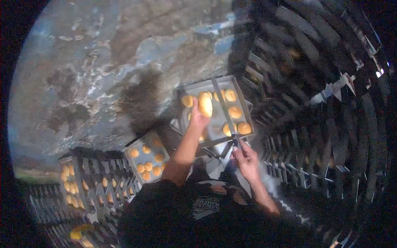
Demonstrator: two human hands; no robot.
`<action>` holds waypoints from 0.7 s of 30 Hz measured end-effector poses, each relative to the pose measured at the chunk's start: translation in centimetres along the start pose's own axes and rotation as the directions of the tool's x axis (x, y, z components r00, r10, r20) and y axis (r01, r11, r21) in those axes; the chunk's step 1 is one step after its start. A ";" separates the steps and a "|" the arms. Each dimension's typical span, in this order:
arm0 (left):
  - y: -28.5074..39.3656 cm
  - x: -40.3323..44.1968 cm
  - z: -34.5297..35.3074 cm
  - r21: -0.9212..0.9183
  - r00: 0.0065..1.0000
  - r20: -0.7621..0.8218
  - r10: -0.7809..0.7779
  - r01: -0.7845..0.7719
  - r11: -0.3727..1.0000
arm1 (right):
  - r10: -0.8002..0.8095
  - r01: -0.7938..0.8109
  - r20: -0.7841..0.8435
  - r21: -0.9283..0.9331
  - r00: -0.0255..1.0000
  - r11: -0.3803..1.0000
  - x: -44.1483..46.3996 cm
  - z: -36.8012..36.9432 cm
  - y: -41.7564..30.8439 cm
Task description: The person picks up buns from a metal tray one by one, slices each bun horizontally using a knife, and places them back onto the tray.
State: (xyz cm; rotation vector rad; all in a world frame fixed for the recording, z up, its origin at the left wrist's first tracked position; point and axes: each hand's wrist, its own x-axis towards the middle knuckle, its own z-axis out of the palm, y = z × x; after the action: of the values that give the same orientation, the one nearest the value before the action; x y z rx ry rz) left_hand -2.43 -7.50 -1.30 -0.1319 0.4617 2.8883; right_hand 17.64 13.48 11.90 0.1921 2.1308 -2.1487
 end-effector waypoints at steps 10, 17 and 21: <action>1.1 -0.7 9.3 0.122 0.971 -0.176 0.164 -0.143 0.982 | -0.105 0.106 0.030 -0.056 0.994 0.993 -0.1 2.0 -2.8; 0.8 -0.2 8.4 0.080 0.996 0.005 0.086 -0.086 0.993 | -0.105 0.105 0.007 -0.173 0.994 0.979 -1.2 1.5 -3.5; -0.9 -1.8 10.9 0.185 0.996 -0.030 0.090 -0.083 0.979 | -0.034 0.036 0.011 -0.249 0.999 0.968 -0.1 0.7 -4.5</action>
State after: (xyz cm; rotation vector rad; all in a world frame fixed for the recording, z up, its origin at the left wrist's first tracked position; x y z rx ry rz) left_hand -1.07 -3.56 8.96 -0.1411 0.7556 2.9124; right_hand 16.99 12.84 16.38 0.1246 2.3897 -1.8709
